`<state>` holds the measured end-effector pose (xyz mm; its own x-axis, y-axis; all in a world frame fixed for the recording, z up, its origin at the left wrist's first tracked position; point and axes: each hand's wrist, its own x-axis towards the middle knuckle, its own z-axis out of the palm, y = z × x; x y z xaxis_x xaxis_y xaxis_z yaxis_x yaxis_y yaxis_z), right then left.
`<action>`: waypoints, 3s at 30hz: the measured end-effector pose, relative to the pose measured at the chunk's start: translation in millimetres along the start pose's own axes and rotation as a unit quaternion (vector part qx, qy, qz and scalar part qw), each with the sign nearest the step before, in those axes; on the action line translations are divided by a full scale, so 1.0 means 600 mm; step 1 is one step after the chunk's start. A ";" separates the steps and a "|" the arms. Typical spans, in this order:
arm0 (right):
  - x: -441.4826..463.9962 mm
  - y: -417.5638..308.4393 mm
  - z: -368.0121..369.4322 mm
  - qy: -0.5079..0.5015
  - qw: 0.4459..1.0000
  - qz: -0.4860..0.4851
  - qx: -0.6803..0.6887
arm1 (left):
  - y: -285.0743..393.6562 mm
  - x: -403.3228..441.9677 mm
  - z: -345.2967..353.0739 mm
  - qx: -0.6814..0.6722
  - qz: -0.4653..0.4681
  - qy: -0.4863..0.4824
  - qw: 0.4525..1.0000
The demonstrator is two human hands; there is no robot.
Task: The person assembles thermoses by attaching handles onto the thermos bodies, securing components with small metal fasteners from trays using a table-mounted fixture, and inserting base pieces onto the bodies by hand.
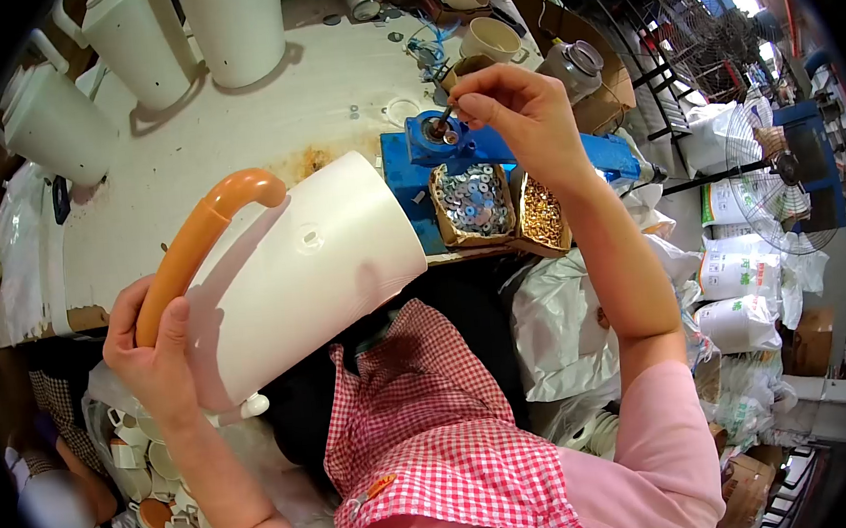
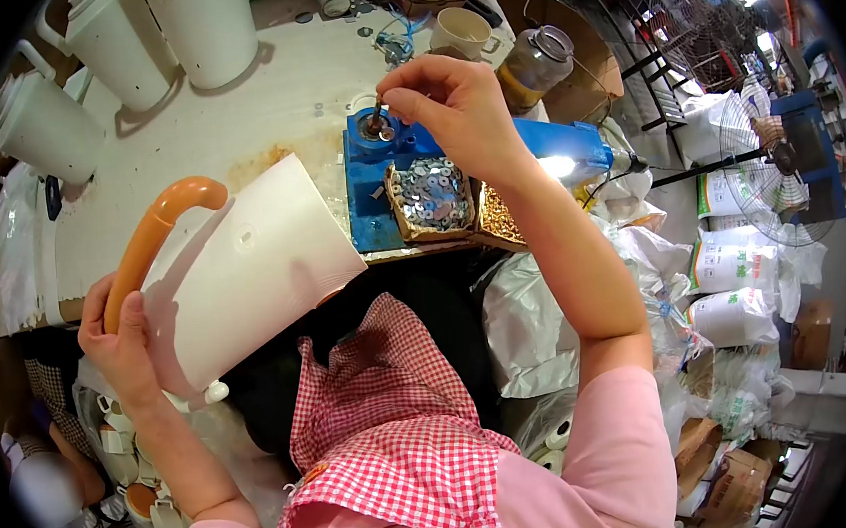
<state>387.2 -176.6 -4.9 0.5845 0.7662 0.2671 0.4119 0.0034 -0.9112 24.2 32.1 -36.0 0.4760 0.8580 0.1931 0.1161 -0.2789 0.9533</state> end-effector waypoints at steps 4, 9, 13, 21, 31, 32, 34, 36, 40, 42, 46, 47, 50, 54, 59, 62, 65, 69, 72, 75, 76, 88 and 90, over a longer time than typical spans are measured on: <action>0.001 0.000 0.006 0.004 1.000 0.000 0.003 | -0.001 0.006 -0.001 0.005 0.002 -0.010 1.000; 0.008 -0.012 0.002 -0.028 0.994 -0.018 -0.100 | -0.003 0.006 0.005 -0.020 -0.004 -0.023 1.000; 0.006 -0.016 0.009 -0.036 0.991 -0.039 -0.123 | 0.004 0.001 0.017 0.020 0.051 -0.013 0.998; -0.119 0.014 -0.001 0.060 0.995 0.070 0.026 | 0.003 0.000 0.018 0.034 0.046 0.007 0.998; -0.113 0.197 0.023 -0.047 0.910 -0.032 -0.411 | 0.001 -0.001 0.022 0.063 0.051 0.017 0.997; -0.118 0.188 0.018 -0.025 0.925 -0.013 -0.380 | 0.000 -0.002 0.022 0.065 0.061 0.015 0.996; -0.131 0.168 0.006 0.003 0.944 0.024 -0.328 | 0.003 -0.001 0.024 0.061 0.061 0.019 0.996; -0.132 0.165 -0.002 0.008 0.943 0.032 -0.332 | 0.005 -0.004 0.025 0.057 0.055 0.019 0.997; -0.118 0.165 0.014 -0.041 0.922 0.052 -0.382 | 0.012 -0.001 0.034 0.058 0.029 0.006 0.998; -0.113 0.184 0.017 -0.043 0.923 0.045 -0.379 | 0.007 0.000 0.030 0.056 0.034 0.005 0.998; -0.117 0.172 0.011 -0.037 0.938 0.049 -0.340 | 0.001 -0.002 0.022 0.077 0.068 0.011 0.995; -0.125 0.159 0.009 -0.019 0.948 0.070 -0.311 | 0.004 -0.002 0.024 0.056 0.041 0.013 0.997; -0.153 0.113 0.003 0.017 0.966 0.069 -0.250 | 0.002 0.003 0.019 0.043 0.023 0.013 0.999; -0.130 0.044 0.008 0.146 0.979 -0.090 -0.112 | 0.008 0.005 0.020 0.041 0.027 0.021 0.999; -0.029 0.002 0.029 0.183 0.950 -0.227 -0.114 | -0.002 0.007 0.019 0.037 0.042 0.025 0.998; -0.007 0.023 0.024 0.135 0.892 -0.342 -0.264 | -0.009 0.008 0.009 0.061 0.063 0.018 0.996; -0.006 0.025 0.016 0.123 0.847 -0.392 -0.336 | -0.002 0.008 0.013 0.038 0.038 0.021 0.998; -0.014 0.026 0.014 0.108 0.811 -0.413 -0.401 | 0.012 0.012 0.013 0.009 -0.012 0.007 1.000; -0.018 0.023 0.012 0.099 0.821 -0.405 -0.391 | 0.013 0.019 0.015 0.018 0.005 0.002 1.000; -0.036 0.012 0.015 0.171 0.847 -0.403 -0.302 | 0.019 0.039 0.006 0.033 0.010 0.029 0.999; -0.050 0.006 0.020 0.175 0.847 -0.403 -0.300 | 0.025 0.050 -0.003 0.030 0.022 0.035 0.999; -0.103 0.040 0.039 0.098 0.943 0.018 0.316 | 0.164 0.137 0.226 0.028 0.233 -0.058 0.970; -0.103 0.054 0.039 0.123 0.944 0.013 0.306 | 0.149 0.144 0.235 0.030 0.236 -0.065 0.969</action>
<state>347.9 -209.0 -58.1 0.7648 0.5990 0.2373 -0.0429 0.4148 -0.9089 198.4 20.3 33.4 0.5941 0.5679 0.5697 -0.0936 -0.6546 0.7502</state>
